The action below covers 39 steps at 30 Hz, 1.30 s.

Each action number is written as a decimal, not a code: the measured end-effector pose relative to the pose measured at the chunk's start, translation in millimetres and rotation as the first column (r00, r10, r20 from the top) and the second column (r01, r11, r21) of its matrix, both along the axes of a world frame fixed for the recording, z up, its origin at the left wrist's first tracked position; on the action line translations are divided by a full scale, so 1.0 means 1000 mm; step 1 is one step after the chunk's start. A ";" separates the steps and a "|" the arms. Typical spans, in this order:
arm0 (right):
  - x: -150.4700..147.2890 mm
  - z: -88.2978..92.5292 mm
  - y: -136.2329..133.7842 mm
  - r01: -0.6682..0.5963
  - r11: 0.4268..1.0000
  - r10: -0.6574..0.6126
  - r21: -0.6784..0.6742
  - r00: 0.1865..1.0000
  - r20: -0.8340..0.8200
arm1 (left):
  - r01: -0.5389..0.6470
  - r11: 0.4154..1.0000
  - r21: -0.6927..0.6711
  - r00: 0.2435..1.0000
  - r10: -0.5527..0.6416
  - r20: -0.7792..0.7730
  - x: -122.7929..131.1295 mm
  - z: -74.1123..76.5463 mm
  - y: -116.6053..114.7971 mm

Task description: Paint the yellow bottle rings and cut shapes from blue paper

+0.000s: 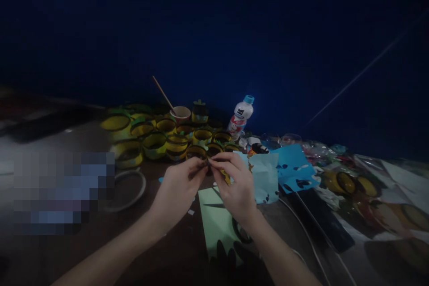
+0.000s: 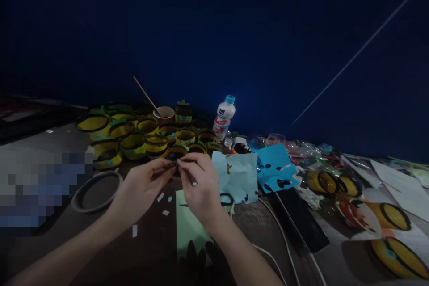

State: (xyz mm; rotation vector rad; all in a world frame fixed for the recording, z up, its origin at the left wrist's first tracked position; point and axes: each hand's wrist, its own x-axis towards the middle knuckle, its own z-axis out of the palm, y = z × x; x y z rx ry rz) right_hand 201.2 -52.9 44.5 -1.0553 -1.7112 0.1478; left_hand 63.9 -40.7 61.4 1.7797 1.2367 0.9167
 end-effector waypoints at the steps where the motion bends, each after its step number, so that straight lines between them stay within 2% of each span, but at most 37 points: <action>1: 0.000 0.000 0.000 -0.005 1.000 0.005 -0.001 1.000 -0.005 | 0.002 1.000 -0.009 1.000 -0.002 0.016 0.000 0.000 0.000; 8: 0.004 0.006 -0.002 -0.032 0.997 0.029 -0.069 0.999 -0.044 | 0.040 0.992 -0.123 0.989 -0.021 0.149 0.001 0.004 0.002; 13: 0.015 0.010 0.003 0.050 0.991 -0.062 -0.128 0.994 -0.090 | 0.096 0.948 -0.303 0.975 -0.029 0.219 -0.002 0.008 0.010; 16: 0.026 0.009 0.009 0.128 0.963 -0.143 -0.238 0.989 -0.045 | 0.123 0.928 -0.350 0.975 -0.046 0.219 -0.009 0.003 0.018; 18: 0.032 0.005 0.013 0.154 0.924 -0.137 -0.351 0.988 0.071 | 0.102 0.932 -0.348 0.986 -0.049 0.157 -0.016 -0.002 0.024; 21: 0.034 -0.005 0.017 0.199 0.866 -0.075 -0.459 0.959 0.274 | 0.111 0.918 -0.382 0.991 -0.072 0.115 -0.027 -0.011 0.031; 23: 0.032 -0.013 0.018 0.186 0.858 -0.019 -0.479 0.943 0.333 | 0.138 0.902 -0.410 0.989 -0.105 0.102 -0.033 -0.018 0.035; 26: 0.024 -0.023 0.017 0.034 0.851 0.144 -0.523 0.944 0.296 | 0.181 0.879 -0.442 0.984 -0.166 0.072 -0.040 -0.027 0.040; 30: 0.011 -0.039 0.015 -0.146 0.788 0.347 -0.598 0.908 0.235 | 0.184 0.877 -0.443 0.974 -0.223 -0.037 -0.043 -0.034 0.046; 32: 0.005 -0.050 0.014 -0.163 0.771 0.381 -0.616 0.893 0.240 | 0.157 0.897 -0.414 0.976 -0.205 -0.076 -0.043 -0.036 0.048; 36: -0.004 -0.067 0.012 -0.142 0.762 0.372 -0.631 0.895 0.247 | 0.084 0.939 -0.334 0.990 -0.118 -0.081 -0.042 -0.041 0.050; 39: -0.006 -0.070 0.010 -0.132 0.754 0.369 -0.643 0.895 0.249 | 0.083 0.933 -0.350 0.993 -0.106 -0.047 -0.038 -0.046 0.049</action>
